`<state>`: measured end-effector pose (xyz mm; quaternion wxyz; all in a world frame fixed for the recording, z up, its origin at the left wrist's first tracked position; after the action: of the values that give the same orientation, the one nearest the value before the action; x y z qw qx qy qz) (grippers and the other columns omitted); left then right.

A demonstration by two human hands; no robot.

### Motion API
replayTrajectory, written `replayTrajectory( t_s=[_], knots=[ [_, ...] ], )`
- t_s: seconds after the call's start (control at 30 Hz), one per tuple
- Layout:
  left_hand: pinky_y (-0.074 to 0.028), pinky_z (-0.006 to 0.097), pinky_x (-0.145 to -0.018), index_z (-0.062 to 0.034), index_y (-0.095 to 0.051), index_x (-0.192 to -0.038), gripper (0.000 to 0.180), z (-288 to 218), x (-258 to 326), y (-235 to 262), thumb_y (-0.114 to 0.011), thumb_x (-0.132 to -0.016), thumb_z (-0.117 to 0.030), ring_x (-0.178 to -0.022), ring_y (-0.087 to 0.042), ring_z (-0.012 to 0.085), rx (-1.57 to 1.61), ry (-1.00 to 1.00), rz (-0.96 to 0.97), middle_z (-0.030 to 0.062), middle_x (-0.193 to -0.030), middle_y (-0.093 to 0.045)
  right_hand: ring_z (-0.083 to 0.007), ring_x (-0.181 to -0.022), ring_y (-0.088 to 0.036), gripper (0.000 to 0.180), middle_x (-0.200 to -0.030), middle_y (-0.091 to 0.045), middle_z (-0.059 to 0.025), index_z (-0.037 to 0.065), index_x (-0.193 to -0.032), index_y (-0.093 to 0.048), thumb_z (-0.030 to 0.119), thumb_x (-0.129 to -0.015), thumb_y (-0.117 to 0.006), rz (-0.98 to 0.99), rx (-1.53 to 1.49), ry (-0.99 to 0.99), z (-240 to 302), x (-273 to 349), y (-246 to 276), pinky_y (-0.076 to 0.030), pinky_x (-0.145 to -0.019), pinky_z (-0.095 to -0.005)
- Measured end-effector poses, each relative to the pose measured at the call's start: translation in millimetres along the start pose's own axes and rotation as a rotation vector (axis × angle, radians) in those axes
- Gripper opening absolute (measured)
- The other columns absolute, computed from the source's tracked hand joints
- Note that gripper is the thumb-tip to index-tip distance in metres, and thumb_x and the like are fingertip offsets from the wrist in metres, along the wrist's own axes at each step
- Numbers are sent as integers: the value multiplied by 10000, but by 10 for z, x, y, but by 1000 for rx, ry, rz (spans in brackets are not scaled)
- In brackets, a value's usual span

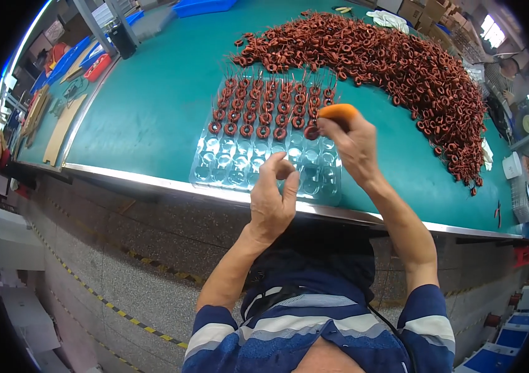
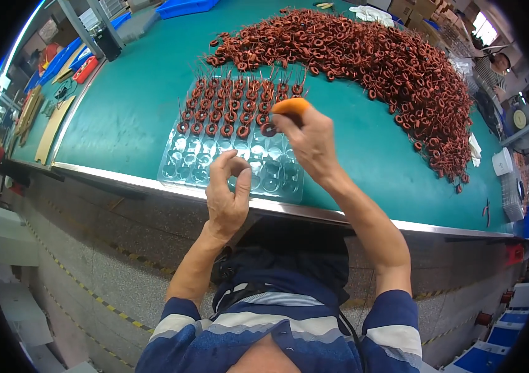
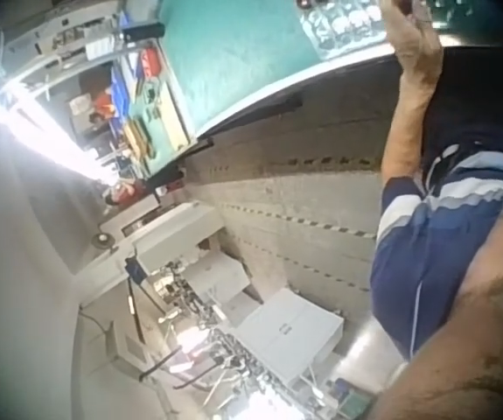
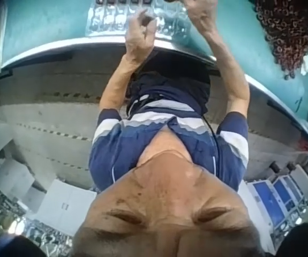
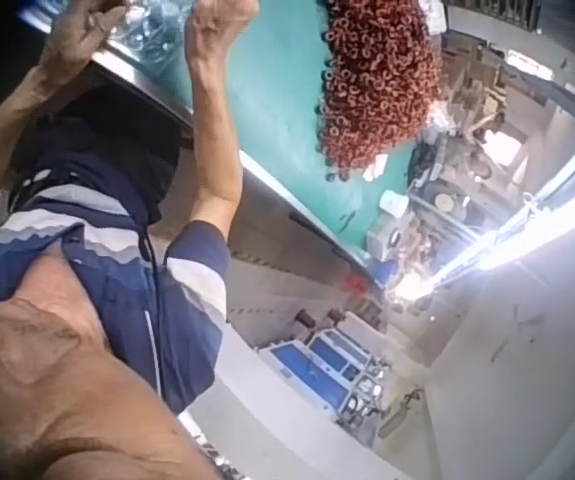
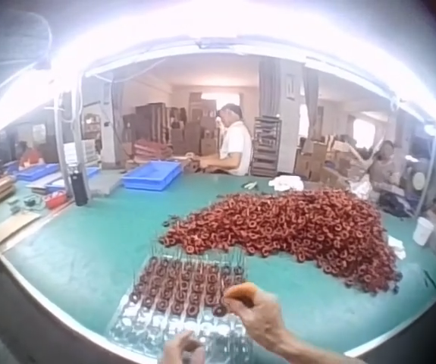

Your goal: Picking up electrical copper coils, inspecting or adjusting them with a needle tool, and placing them into a plastic organizer tray.

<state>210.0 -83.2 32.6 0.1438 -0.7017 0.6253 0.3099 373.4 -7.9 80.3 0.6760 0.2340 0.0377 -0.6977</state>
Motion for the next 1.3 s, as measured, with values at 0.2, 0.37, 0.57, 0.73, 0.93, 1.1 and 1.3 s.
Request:
replayTrajectory(
  t_s=[0.2, 0.37, 0.57, 0.73, 0.93, 1.1, 1.3],
  knots=[
    [-466, 403, -705, 2, -545, -1063, 247, 14, -81, -174, -614, -826, 0, -779, -582, 326, -204, -70, 89, 154, -854, -578, -197, -742, -663, 199, -843, -675, -140, 11, -1038, -645, 85, -856, -674, 195, 367, 231, -397, -215, -281, -522, -660, -299],
    [-478, 402, -705, 4, -579, -999, 211, 67, -13, -64, -628, -795, 23, -812, -595, 348, -326, -130, 56, 166, -902, -607, -314, -699, -600, 306, -910, -567, -162, -7, -1101, -582, 134, -842, -663, 134, 498, 320, -170, -340, -152, -500, -626, -397],
    [-474, 375, -668, -10, -599, -955, 173, -86, -88, -225, -641, -788, 7, -755, -596, 308, -390, -234, 76, 134, -861, -619, -319, -891, -580, 357, -1011, -542, -164, -25, -1130, -550, 125, -827, -665, -135, 1002, 329, -832, -941, 1198, -501, -756, -402],
    [-468, 366, -657, -19, -612, -952, 173, -64, -50, -203, -653, -784, -7, -742, -595, 292, -427, -252, 95, 123, -853, -618, -305, -1056, -526, 361, -1185, -507, -142, 9, -1123, -566, 155, -806, -656, -19, 1325, 424, -1128, -1158, 1130, -461, -867, -411],
    [-464, 359, -637, -19, -608, -937, 168, -64, -25, -219, -651, -777, 3, -722, -593, 283, -429, -252, 120, 116, -837, -613, -245, -1017, -517, 198, -1082, -520, -111, 27, -979, -613, 90, -801, -554, 121, 1554, 543, -1362, -1480, 1063, -471, -831, -341],
    [-461, 355, -629, -13, -603, -924, 161, -83, -37, -225, -650, -772, 8, -711, -592, 278, -448, -276, 107, 114, -816, -611, -225, -944, -537, 155, -934, -532, -64, 56, -926, -584, 76, -773, -563, 352, 1464, 665, -1392, -1455, 1211, -506, -782, -302],
    [-456, 355, -619, -14, -607, -914, 147, -76, -60, -226, -647, -773, 4, -701, -591, 277, -462, -276, 102, 114, -811, -615, -254, -825, -584, 97, -846, -556, -92, 37, -959, -589, 41, -870, -553, -50, 1076, 551, -910, -1612, 1648, -536, -735, -337]
  ],
)
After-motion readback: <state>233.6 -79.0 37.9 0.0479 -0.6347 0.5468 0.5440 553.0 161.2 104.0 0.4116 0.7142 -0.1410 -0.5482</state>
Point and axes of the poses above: each hand's wrist, its own x-axis away from the middle knuckle, its own y-axis out of the back of the hand, z = x × y, the point moved 7 cm from there along -x, towards the middle knuckle
